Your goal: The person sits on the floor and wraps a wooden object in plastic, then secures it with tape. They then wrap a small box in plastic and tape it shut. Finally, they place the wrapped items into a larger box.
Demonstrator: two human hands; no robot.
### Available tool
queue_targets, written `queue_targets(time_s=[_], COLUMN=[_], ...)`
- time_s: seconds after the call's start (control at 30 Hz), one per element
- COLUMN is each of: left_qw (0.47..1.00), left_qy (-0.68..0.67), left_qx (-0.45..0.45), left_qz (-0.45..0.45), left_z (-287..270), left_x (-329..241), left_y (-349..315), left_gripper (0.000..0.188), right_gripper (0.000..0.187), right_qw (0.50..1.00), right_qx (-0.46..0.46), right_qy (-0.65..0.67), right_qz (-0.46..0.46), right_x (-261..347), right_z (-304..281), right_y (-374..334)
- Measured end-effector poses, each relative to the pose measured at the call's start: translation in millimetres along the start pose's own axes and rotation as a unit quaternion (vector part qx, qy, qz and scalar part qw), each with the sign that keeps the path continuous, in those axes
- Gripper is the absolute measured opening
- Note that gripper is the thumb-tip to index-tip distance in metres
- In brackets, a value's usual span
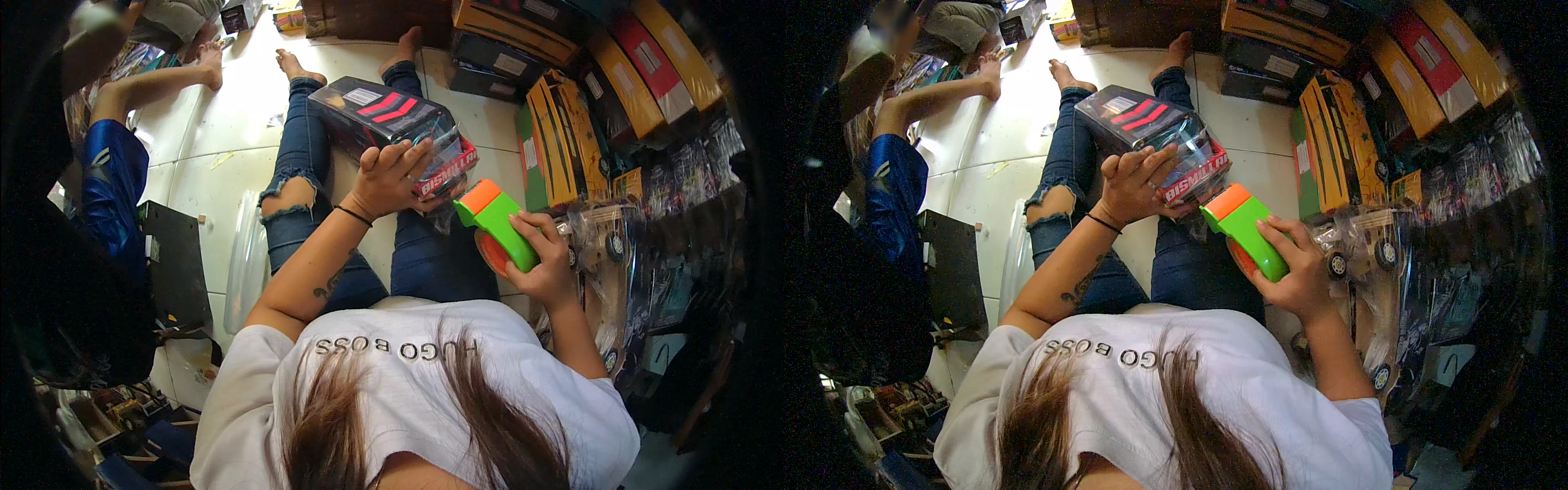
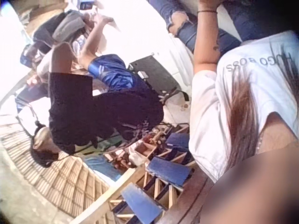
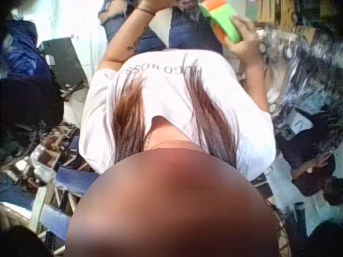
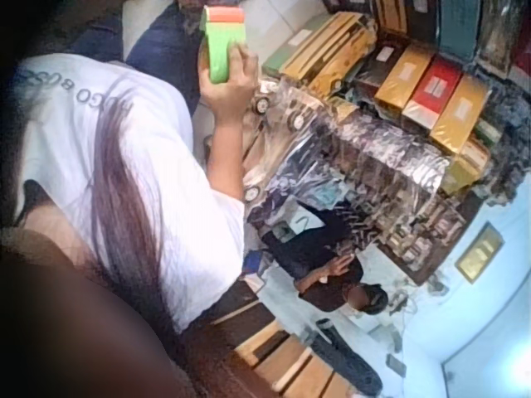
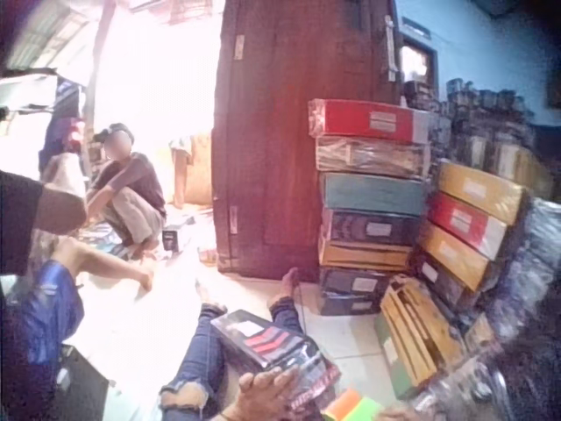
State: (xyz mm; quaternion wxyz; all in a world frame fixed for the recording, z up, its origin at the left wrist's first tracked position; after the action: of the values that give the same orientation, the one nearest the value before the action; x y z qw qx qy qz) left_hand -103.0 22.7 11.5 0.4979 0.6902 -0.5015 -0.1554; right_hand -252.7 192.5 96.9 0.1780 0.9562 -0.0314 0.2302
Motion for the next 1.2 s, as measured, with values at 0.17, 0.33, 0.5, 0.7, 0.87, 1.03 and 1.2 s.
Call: queue_targets(time_s=[0.17, 0.33, 0.5, 0.7, 0.87, 1.03, 1.2], left_qw=[0.994, 0.992, 0.96, 0.965, 0.945, 0.943, 0.852], left_qy=[-0.091, -0.035, -0.078, -0.063, -0.107, -0.146, -0.482], left_qx=[-0.049, 0.094, 0.208, 0.176, 0.214, 0.224, 0.203], left_qz=[-0.019, 0.077, 0.173, 0.181, 0.225, 0.201, 0.022], left_z=[-12, -12, -1, -5, 0, -4, -23], left_x=[1, -13, -21, -18, -16, -16, 26], left_y=[4, 12, 14, 17, 14, 21, 42], left_gripper=[0.063, 0.067, 0.058, 0.044, 0.031, 0.049, 0.076], right_gripper=[0.048, 0.038, 0.031, 0.033, 0.043, 0.045, 0.042], right_qw=[0.998, 0.989, 0.946, 0.963, 0.989, 0.837, 0.876], right_qx=[0.059, 0.127, 0.256, 0.202, 0.032, -0.091, -0.174], right_qy=[-0.028, -0.071, -0.199, -0.176, 0.122, 0.48, 0.275], right_qz=[0.008, 0.003, -0.02, -0.045, 0.083, 0.246, 0.356], right_x=[5, 23, 39, 50, 15, -66, -183], right_z=[1, -4, 20, 17, -33, -23, 74], right_y=[17, 47, 69, 69, 57, 15, -8])
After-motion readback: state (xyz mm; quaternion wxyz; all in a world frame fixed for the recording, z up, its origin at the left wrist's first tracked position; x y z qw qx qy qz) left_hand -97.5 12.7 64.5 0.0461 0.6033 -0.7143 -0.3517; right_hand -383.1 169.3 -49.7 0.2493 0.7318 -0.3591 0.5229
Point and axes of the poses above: each hand's wrist, its own y-axis towards the middle knuckle, its own z-axis out of the palm, x = y × z, the point moved 6 cm from there along y, towards the middle knuckle, and after that the axes turned 7 degrees about z, right-handed, at the moved point
